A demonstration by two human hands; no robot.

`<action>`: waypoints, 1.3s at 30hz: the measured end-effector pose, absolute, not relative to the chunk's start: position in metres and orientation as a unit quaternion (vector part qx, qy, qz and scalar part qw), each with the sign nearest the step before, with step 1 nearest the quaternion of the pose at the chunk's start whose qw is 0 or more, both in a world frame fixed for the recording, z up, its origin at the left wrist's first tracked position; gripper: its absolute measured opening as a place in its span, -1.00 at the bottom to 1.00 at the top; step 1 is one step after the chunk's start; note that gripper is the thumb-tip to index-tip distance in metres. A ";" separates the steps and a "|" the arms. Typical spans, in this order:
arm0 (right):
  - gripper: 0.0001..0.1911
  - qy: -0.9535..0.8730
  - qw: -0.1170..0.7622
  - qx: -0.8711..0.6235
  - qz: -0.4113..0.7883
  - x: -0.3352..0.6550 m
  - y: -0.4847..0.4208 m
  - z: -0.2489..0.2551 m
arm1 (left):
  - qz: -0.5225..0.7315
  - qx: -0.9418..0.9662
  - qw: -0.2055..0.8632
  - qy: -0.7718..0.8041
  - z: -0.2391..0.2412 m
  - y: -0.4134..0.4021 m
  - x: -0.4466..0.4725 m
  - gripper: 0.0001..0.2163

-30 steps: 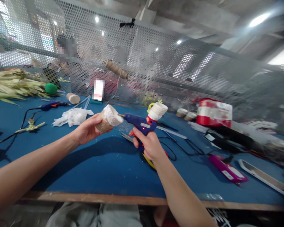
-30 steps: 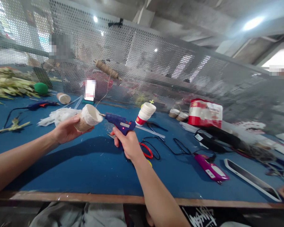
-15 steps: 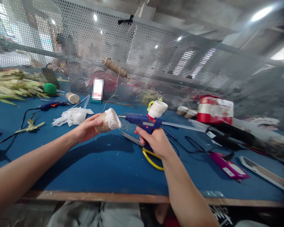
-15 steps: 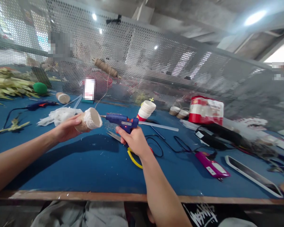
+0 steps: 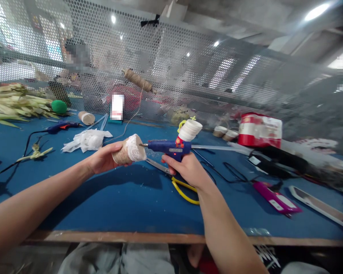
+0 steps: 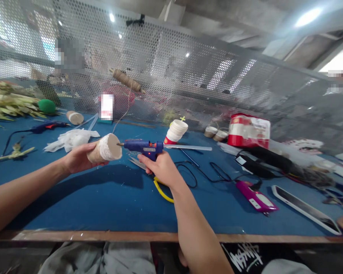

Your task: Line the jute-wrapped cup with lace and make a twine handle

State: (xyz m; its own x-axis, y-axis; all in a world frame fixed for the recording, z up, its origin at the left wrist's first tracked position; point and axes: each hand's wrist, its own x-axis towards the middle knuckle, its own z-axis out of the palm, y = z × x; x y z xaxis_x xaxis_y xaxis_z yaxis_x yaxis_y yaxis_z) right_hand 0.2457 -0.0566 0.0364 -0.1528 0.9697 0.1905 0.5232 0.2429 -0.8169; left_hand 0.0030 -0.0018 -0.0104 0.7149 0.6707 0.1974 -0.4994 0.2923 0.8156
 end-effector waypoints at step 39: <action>-0.72 -0.658 0.369 -0.607 0.248 0.233 -0.058 0.029 | 0.392 0.462 0.786 0.119 -0.017 0.006 -0.001 -0.57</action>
State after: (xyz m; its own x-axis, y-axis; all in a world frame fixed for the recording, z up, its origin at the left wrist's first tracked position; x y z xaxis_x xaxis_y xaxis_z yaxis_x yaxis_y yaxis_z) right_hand 0.2328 -0.0576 0.0288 0.0102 0.9827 0.1847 0.6161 0.1393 -0.7752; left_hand -0.0011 0.0057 -0.0169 0.6645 0.7263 0.1761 -0.5069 0.2648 0.8203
